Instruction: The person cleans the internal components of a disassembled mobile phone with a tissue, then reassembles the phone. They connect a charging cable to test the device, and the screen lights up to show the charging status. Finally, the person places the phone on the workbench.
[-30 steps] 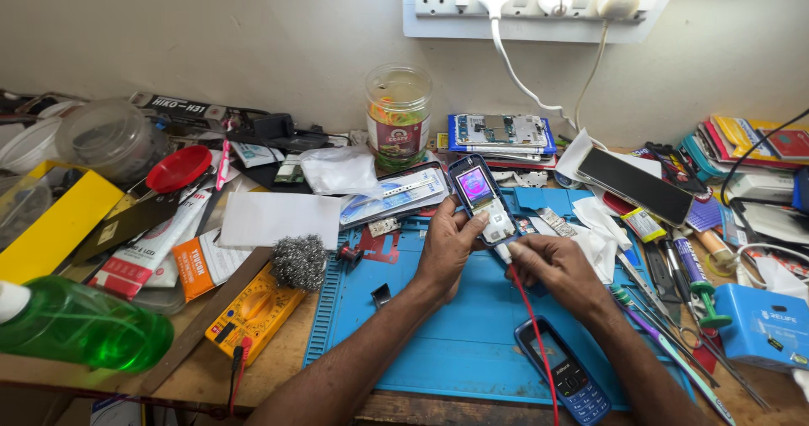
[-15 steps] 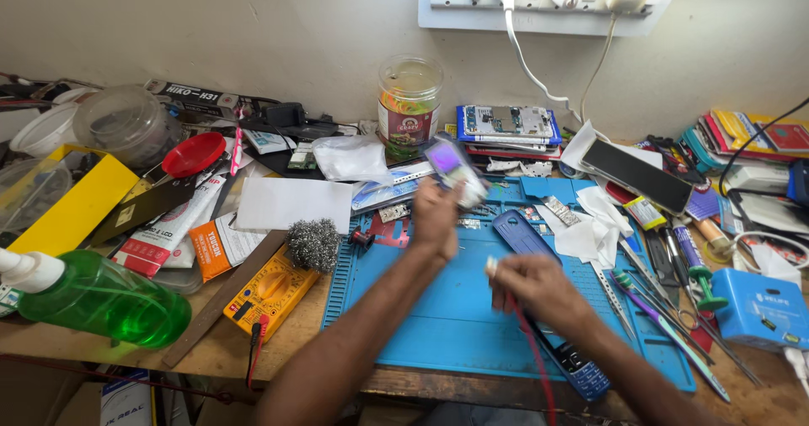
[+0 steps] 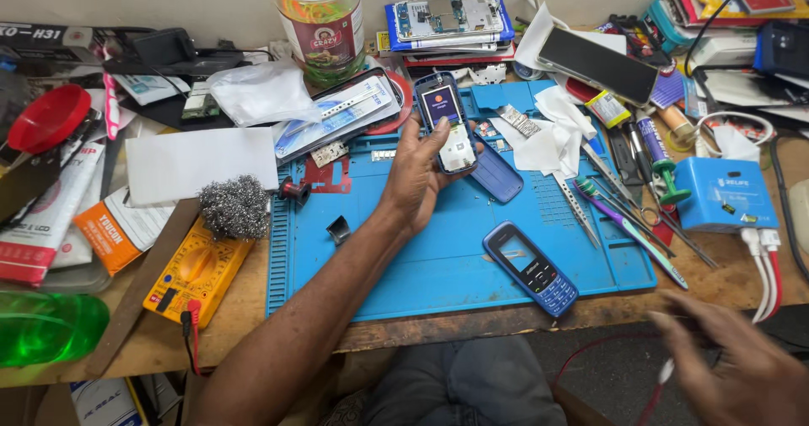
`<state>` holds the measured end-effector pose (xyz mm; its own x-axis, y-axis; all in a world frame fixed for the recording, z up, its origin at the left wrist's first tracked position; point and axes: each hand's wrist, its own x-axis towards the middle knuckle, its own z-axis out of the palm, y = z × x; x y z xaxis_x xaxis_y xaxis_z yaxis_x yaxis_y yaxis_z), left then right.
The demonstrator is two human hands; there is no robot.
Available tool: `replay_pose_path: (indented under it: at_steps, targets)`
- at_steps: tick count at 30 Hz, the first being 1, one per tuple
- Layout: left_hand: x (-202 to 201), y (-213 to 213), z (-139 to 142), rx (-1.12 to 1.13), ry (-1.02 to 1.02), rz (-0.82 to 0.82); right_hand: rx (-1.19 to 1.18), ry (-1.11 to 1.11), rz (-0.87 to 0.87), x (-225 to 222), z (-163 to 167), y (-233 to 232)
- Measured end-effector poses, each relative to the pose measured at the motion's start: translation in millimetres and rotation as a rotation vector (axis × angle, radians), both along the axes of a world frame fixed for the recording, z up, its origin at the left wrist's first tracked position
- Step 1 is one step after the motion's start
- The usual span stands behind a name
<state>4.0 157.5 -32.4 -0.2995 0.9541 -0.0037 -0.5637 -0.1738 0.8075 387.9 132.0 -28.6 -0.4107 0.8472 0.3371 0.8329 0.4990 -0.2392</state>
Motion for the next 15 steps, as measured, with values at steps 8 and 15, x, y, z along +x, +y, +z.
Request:
replay_pose_path:
  at_steps: [8,15]
  targets:
    - [10.1,2.4,-26.3,0.063,-0.085,-0.047,-0.109,-0.045,0.239,-102.9,6.2,-16.5]
    - [14.1,5.1,-24.4,0.176,-0.249,-0.078,-0.030,0.211,0.165,-110.4,16.9,18.9]
